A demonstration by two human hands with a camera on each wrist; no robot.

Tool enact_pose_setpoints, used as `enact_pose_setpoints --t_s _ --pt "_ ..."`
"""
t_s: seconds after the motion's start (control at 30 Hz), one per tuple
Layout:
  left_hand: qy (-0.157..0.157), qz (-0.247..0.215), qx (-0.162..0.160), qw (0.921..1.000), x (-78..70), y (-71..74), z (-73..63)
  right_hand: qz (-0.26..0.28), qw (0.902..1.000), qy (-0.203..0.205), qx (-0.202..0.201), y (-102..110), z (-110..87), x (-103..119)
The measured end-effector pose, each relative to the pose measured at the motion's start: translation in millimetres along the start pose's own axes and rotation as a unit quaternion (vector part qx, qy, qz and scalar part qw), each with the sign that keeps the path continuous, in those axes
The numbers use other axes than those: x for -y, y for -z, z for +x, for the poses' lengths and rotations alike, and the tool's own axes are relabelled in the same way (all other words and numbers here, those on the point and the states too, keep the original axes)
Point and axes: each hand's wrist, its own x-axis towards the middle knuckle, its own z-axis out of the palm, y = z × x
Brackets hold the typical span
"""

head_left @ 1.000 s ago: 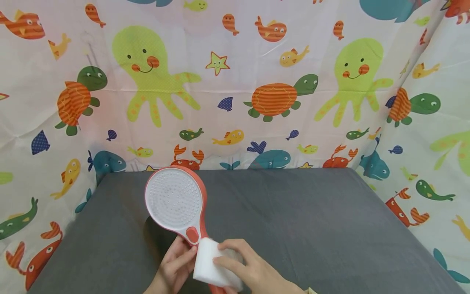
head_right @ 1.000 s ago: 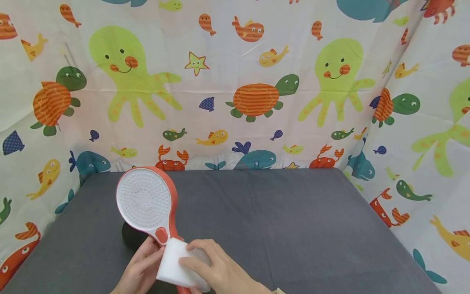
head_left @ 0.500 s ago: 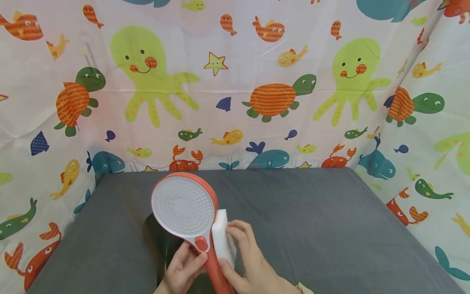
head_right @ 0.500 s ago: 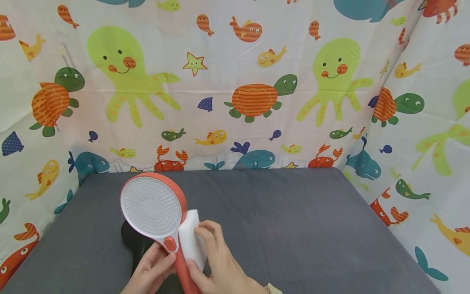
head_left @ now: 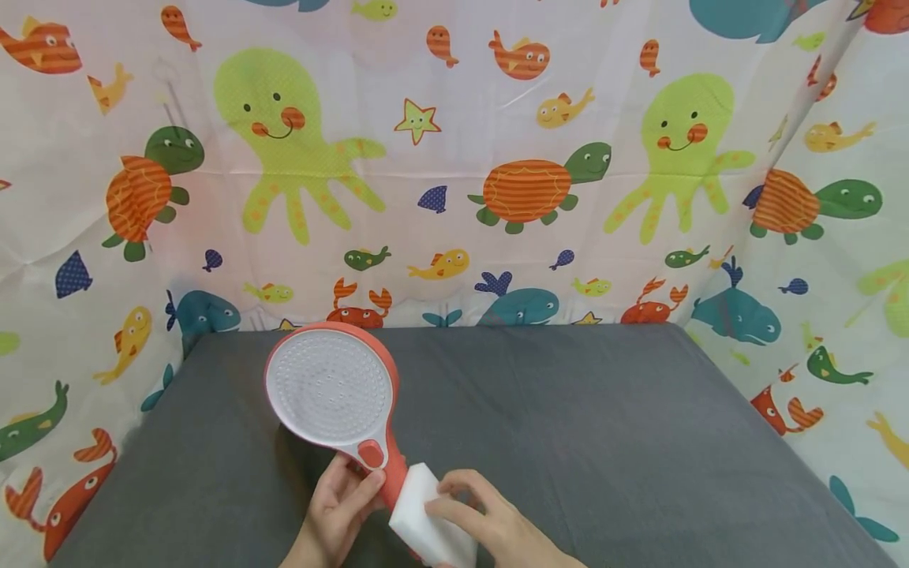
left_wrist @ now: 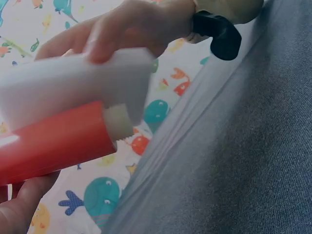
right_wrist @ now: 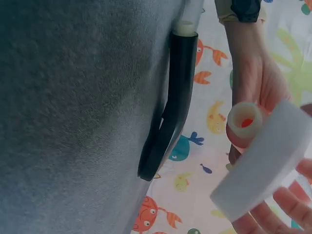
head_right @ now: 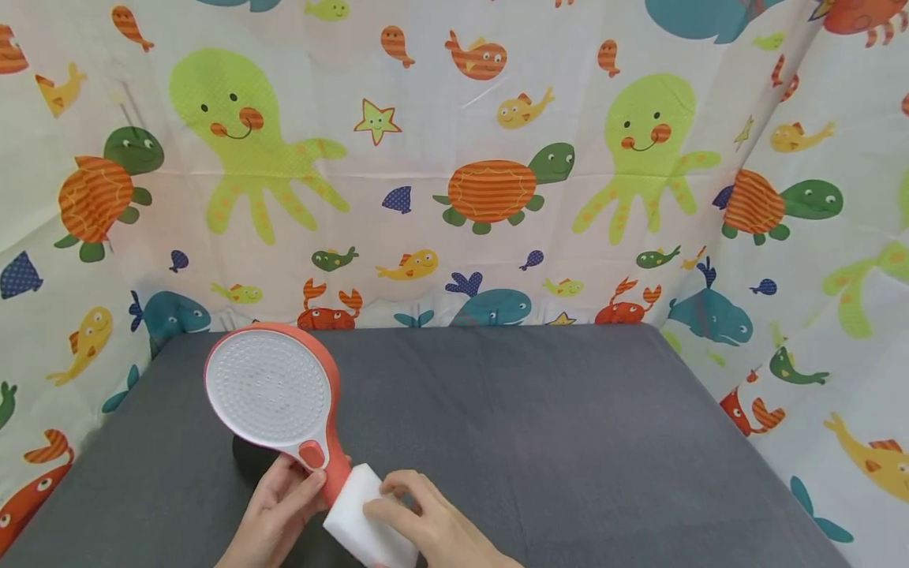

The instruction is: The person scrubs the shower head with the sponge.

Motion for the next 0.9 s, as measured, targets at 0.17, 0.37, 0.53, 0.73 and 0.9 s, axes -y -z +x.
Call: enact_pose_setpoints --t_s 0.17,0.37,0.53,0.73,0.9 --pt "0.008 -0.011 0.001 0.9999 0.8 -0.8 -0.3 -0.024 0.9996 -0.003 -0.016 -4 3.8 -1" --pt "0.001 -0.018 0.043 0.9989 7.2 -4.1 -1.0 -0.036 0.9902 -0.002 -0.135 -12 24.7 -5" --pt "-0.011 -0.003 0.017 0.9998 2.9 -5.3 -0.1 -0.044 0.9903 0.034 -0.128 -13 23.2 -3" --pt "-0.022 0.006 -0.013 0.9996 -8.8 -2.4 4.8 -0.153 0.9812 0.109 -0.043 -13 10.5 3" --pt "0.025 -0.012 -0.002 0.9996 -13.4 -0.6 5.8 -0.169 0.9787 0.117 0.002 -14 8.7 11"
